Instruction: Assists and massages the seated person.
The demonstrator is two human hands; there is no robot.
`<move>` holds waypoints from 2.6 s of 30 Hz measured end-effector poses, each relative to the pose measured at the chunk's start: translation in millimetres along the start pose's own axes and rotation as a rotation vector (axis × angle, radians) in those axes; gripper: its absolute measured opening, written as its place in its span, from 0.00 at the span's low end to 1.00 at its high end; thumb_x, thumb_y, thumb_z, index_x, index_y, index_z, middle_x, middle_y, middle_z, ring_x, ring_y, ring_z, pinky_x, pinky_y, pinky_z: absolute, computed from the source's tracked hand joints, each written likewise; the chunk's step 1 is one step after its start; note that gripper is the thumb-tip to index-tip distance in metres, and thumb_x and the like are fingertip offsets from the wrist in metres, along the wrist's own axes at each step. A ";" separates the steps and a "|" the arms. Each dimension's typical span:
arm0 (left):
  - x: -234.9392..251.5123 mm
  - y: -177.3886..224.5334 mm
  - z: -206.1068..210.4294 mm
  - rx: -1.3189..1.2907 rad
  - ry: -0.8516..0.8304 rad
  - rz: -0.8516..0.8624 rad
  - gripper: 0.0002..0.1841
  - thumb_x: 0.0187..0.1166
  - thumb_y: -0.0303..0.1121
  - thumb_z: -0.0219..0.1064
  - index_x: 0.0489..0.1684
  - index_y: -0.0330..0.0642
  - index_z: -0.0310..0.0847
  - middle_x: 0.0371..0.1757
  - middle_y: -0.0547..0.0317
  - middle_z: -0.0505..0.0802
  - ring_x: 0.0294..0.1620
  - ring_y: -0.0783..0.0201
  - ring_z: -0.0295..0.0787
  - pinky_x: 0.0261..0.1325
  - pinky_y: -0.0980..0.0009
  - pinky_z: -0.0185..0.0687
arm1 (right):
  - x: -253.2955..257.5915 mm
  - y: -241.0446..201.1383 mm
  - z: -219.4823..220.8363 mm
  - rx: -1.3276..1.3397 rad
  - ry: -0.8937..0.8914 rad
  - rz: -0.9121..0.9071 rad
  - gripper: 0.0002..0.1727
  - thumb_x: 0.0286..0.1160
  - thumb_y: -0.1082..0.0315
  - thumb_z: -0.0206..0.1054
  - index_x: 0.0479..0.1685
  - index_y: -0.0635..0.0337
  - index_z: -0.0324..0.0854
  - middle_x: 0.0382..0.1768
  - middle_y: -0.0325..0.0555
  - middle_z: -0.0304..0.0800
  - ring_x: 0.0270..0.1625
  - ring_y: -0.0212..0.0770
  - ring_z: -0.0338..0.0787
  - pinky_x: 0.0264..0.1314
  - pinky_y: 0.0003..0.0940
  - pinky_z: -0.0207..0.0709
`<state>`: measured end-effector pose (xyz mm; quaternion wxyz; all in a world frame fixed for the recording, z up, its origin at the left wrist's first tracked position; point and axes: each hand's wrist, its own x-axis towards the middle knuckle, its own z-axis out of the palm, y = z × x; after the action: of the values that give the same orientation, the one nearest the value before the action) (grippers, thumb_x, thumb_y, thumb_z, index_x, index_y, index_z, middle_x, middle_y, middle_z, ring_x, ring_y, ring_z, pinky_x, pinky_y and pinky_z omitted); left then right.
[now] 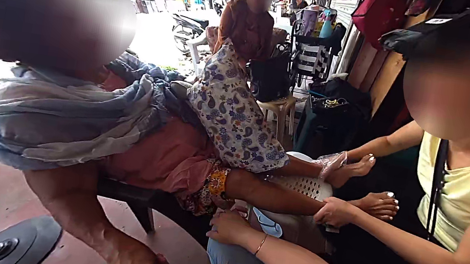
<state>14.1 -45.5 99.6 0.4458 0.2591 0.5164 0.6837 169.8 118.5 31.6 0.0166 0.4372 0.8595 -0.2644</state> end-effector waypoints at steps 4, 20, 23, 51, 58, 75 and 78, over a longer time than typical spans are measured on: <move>8.0 -7.3 -11.1 -0.004 -0.022 -0.010 0.15 0.82 0.22 0.37 0.29 0.44 0.68 0.15 0.79 0.82 0.15 0.85 0.78 0.24 0.88 0.77 | 0.4 -12.7 -1.4 -0.033 -0.014 0.031 0.28 0.88 0.47 0.57 0.72 0.58 0.82 0.71 0.61 0.84 0.79 0.64 0.77 0.79 0.68 0.65; 45.8 -66.1 -44.2 -0.404 -0.147 0.083 0.24 0.86 0.38 0.44 0.10 0.54 0.71 0.12 0.71 0.78 0.14 0.73 0.76 0.21 0.75 0.76 | 3.2 -15.5 -0.7 -0.149 -0.034 0.077 0.27 0.88 0.46 0.55 0.72 0.53 0.83 0.72 0.58 0.85 0.79 0.59 0.78 0.80 0.64 0.67; 44.0 -65.3 -43.0 -0.407 -0.113 0.061 0.26 0.88 0.36 0.38 0.10 0.54 0.68 0.10 0.71 0.76 0.11 0.72 0.73 0.19 0.75 0.74 | 2.8 -18.9 -0.7 -0.204 -0.080 0.075 0.29 0.90 0.46 0.51 0.75 0.57 0.79 0.75 0.61 0.81 0.82 0.63 0.74 0.81 0.69 0.62; 8.2 -74.0 -21.5 0.350 0.076 0.368 0.21 0.87 0.29 0.45 0.57 0.20 0.80 0.45 0.46 0.90 0.47 0.69 0.85 0.58 0.72 0.79 | 29.7 -159.8 -48.7 0.668 -0.071 -0.030 0.35 0.69 0.57 0.80 0.73 0.66 0.75 0.60 0.62 0.88 0.62 0.53 0.88 0.70 0.53 0.78; 25.0 -40.9 -26.7 -0.067 0.016 -0.056 0.28 0.96 0.45 0.32 0.57 0.35 0.78 0.37 0.58 0.90 0.38 0.67 0.89 0.44 0.68 0.86 | 24.7 -141.6 -75.5 0.752 -0.146 -0.130 0.31 0.76 0.53 0.75 0.69 0.67 0.74 0.51 0.55 0.88 0.49 0.41 0.89 0.59 0.41 0.82; -3.4 28.3 12.9 -0.829 -0.403 -0.152 0.25 0.81 0.43 0.56 0.76 0.45 0.72 0.81 0.45 0.79 0.77 0.46 0.81 0.70 0.45 0.82 | -78.4 15.9 47.1 -0.063 0.392 -0.006 0.46 0.76 0.36 0.63 0.90 0.57 0.65 0.90 0.72 0.54 0.86 0.77 0.63 0.78 0.74 0.63; -3.1 28.9 18.3 -0.849 -0.409 -0.115 0.24 0.82 0.43 0.55 0.74 0.44 0.73 0.80 0.44 0.79 0.77 0.46 0.80 0.70 0.45 0.82 | -78.3 12.7 46.4 -0.036 0.395 0.009 0.42 0.77 0.42 0.65 0.89 0.55 0.66 0.90 0.70 0.55 0.88 0.74 0.61 0.79 0.73 0.62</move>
<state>20.5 -41.5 133.1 0.6419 0.1546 0.1064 0.7434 218.4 44.7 6.5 -0.1433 0.4841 0.8486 -0.1582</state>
